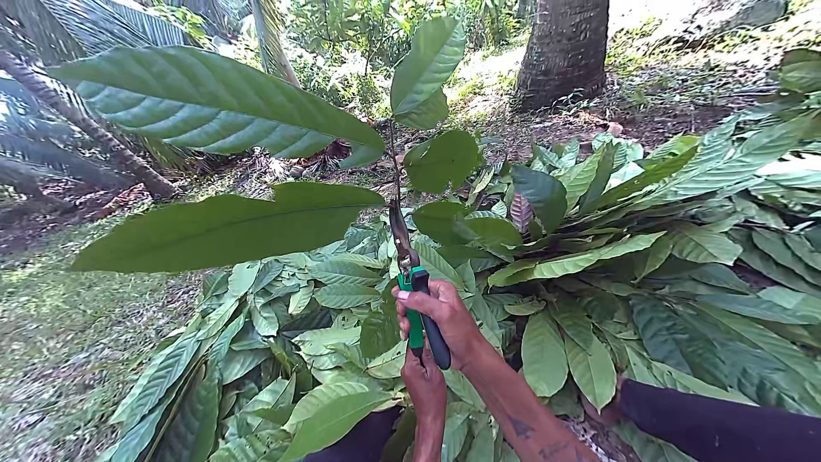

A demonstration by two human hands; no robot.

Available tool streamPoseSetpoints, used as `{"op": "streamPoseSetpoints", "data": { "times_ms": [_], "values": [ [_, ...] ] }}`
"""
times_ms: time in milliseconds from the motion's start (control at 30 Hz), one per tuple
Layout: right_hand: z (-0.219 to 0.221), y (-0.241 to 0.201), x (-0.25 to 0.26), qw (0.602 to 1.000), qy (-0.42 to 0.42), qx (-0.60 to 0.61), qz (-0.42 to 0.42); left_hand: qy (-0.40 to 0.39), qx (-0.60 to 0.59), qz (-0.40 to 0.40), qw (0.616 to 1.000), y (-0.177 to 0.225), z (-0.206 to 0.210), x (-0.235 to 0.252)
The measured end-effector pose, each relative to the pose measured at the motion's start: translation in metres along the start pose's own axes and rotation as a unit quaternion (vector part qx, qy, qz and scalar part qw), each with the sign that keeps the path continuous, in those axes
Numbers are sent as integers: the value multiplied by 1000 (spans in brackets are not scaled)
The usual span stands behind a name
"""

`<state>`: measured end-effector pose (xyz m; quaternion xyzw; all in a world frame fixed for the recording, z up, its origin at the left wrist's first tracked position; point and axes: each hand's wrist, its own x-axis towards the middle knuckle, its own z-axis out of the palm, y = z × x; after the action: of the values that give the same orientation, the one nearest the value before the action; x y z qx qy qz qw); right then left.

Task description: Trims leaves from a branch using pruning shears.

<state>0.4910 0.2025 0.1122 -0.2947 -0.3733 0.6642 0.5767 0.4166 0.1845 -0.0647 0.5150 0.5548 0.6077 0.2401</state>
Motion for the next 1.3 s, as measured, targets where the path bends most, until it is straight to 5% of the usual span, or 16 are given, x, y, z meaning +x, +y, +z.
{"op": "streamPoseSetpoints", "data": {
  "times_ms": [367, 767, 967, 1067, 1167, 1300],
  "values": [
    [10, -25, 14, 999, -42, -15, -26, -28, -15, 21, 999, -4, -2, -2],
    [25, -38, 28, 999, 16, 21, -45, -27, -29, 16, 999, -3, 0, -5],
    [15, -36, 15, 993, -92, 29, -69, -31, -42, 19, 998, -13, -1, -7],
    [5, -61, 3, 980, -43, -162, -106, -38, -35, 22, 998, -21, -6, -6],
    [-21, -101, -7, 915, 28, -387, -107, -11, -3, 36, 999, -29, -13, -4],
    [-55, -146, -12, 872, 33, -484, -60, 37, 74, 63, 995, -35, -16, -1]
  ]
}}
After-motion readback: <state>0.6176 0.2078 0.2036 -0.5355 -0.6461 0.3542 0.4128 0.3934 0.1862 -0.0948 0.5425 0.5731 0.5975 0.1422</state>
